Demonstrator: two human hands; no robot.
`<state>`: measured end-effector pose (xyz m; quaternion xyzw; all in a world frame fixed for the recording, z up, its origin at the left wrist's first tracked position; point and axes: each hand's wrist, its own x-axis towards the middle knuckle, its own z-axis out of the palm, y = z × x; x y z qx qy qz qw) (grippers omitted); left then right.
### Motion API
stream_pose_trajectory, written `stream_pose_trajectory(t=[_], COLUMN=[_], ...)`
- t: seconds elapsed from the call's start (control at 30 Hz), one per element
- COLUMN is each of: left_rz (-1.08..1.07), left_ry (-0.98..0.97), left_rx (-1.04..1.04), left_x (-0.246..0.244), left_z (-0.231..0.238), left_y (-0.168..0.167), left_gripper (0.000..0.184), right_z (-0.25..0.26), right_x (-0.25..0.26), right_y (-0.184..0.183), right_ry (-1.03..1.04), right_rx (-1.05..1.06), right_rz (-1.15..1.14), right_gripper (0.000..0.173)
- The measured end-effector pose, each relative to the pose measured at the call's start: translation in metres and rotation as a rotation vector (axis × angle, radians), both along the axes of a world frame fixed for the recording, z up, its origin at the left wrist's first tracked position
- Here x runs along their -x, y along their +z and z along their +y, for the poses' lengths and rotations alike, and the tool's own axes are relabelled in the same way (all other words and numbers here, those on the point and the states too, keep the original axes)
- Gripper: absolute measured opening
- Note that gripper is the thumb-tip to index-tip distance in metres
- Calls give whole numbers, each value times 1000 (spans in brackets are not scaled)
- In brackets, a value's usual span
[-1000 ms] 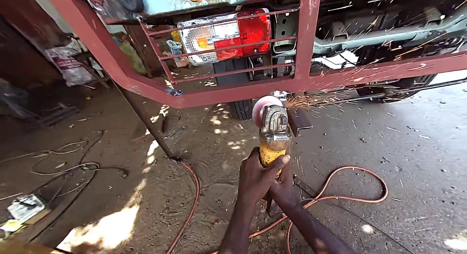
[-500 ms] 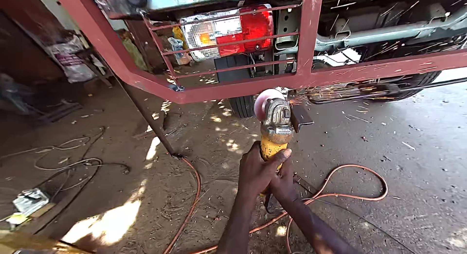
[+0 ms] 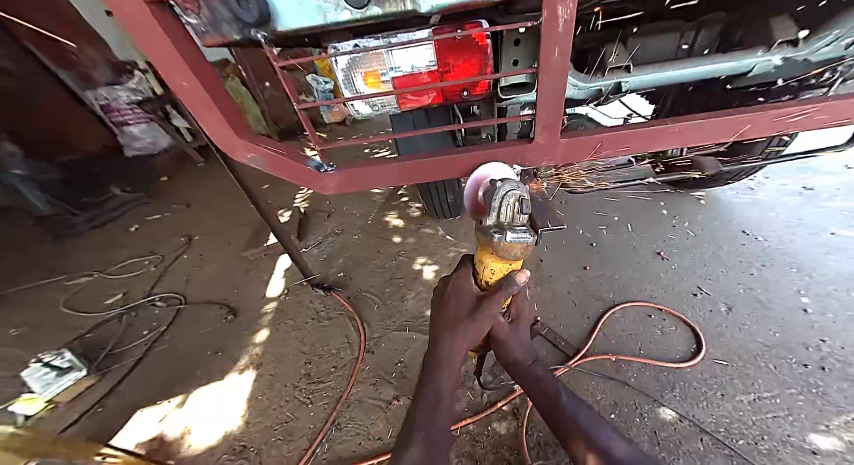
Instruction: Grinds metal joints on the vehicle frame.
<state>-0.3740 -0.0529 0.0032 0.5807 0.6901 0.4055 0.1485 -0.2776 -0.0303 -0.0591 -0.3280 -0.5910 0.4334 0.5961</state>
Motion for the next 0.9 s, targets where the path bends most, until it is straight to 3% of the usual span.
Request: stream_pose_trajectory(t=[0.23, 0.5, 0.77, 0.9], left_rz=[29, -280, -354, -342], left_ry=[9, -79, -172, -142], left_rx=[23, -17, -95, -91], left_x=[2, 5, 9, 5], left_z=[0, -6, 5, 1], left_y=[7, -46, -41, -53], left_gripper=[77, 65, 60, 62], right_z=[-13, -11, -7, -5], right_x=[0, -10, -9, -11], right_y=[26, -29, -11, -27], right_ry=[10, 45, -11, -34], right_rx=[79, 82, 141, 49], right_rz=[33, -89, -191, -196], right_gripper=[63, 89, 91, 84])
